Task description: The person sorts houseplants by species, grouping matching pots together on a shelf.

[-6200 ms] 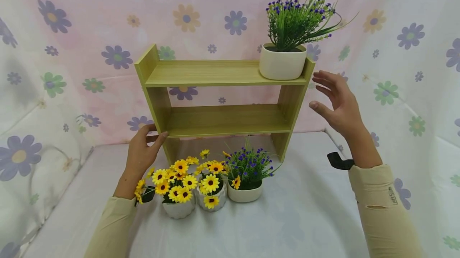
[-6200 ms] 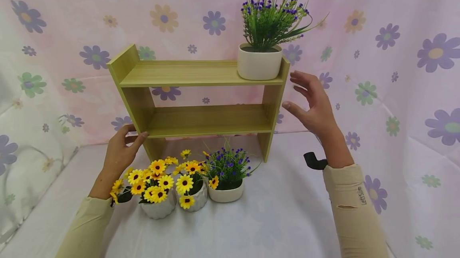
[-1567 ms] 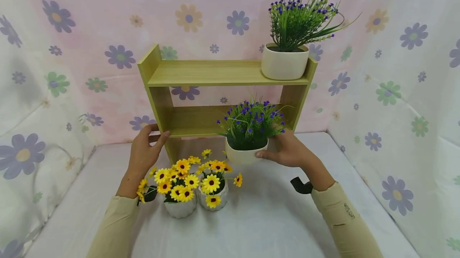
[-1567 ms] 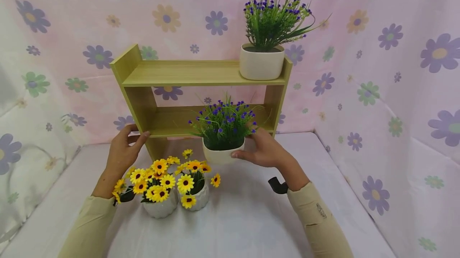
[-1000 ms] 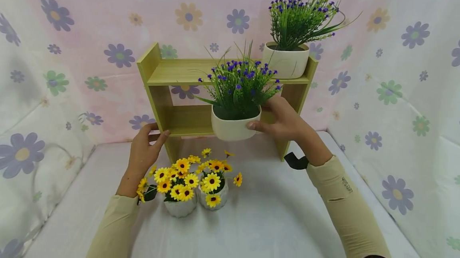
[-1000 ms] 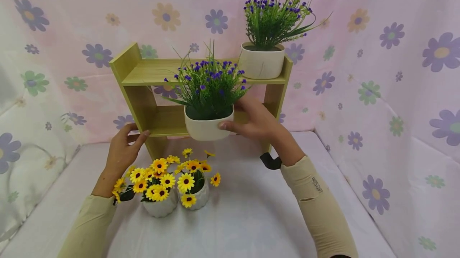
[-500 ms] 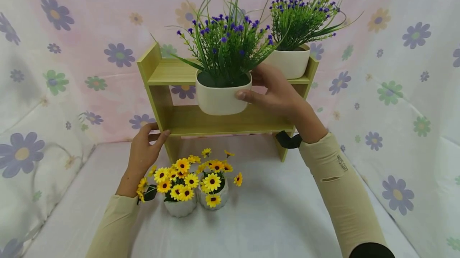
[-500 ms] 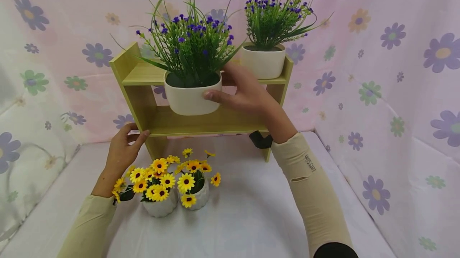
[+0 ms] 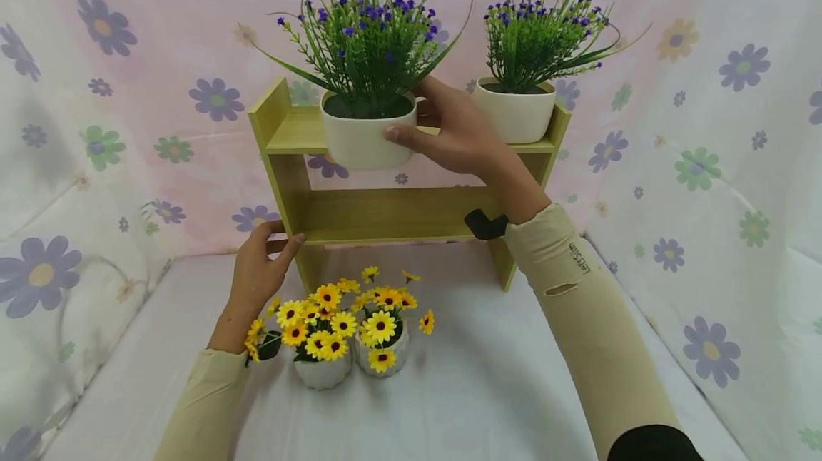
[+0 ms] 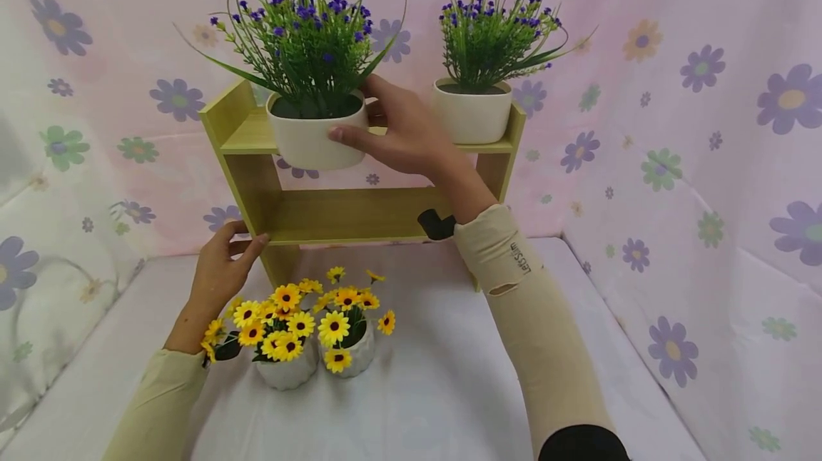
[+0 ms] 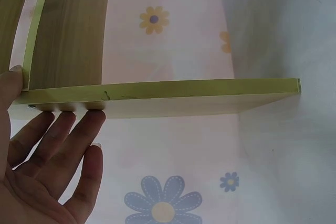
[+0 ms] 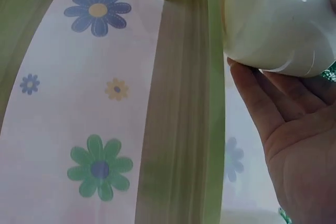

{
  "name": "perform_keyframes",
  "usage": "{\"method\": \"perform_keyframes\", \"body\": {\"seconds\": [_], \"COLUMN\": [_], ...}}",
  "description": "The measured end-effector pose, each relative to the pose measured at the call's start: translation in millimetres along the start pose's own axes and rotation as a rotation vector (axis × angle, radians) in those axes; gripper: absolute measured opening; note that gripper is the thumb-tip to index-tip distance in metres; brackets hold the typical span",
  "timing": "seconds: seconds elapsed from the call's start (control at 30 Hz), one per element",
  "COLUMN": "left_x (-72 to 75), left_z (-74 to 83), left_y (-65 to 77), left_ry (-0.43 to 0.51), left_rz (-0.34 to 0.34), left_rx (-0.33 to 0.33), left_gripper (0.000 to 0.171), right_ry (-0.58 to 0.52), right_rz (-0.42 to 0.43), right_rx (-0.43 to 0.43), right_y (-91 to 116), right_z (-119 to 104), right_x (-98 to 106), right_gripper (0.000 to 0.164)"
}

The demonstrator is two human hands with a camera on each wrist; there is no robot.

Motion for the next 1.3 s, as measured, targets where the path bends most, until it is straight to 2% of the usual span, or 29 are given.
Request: {"method": "perform_keyframes", "body": {"seconds": [0.23,0.47,0.73,1.13,1.3], "left_x": [-0.1,0.3,-0.5,-0.9,-1.0], "left_z": [0.8,1.3,1.3,1.2,1.6], "left_y": [-1.2,-0.2,-0.7,1.6,0.9], "left_ry": [-0.008,-0.014,-0.006,-0.011,-0.010], "left_rz": [0.012,0.006,0.004,0.004,0.005], "left_rx": [-0.026,-0.014,-0.015,-0.016,-0.017], "left_gripper": [0.054,0.056,0.057,0.057,0.058], "right_ry": [-0.110,-0.181,-0.201,-0.134,-0.033], "right_rz": [-0.023,-0.022,-0.041,-0.015,-0.020], "right_rx": [-0.046,-0.054,-0.183,-0.219,-0.213], "right_y": [-18.9,-32.5,-42.0,-59.1,-64.4], "right_z": [2.0,0.7,1.9,2.3,3.4], "right_x": [-19.8,-33.7,-47.0,-60.4,-63.8], "right_gripper": [0.068,0.069,0.075,0.084,0.087]}}
Point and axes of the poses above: each hand's wrist, its own y-axis away from the middle knuckle, its own x-axis out of the back of the hand, z = x × y, the point moved 7 cm from there along -y, towards the middle knuckle, and after that the axes turned 9 degrees about -y, right-handed, at the moved point
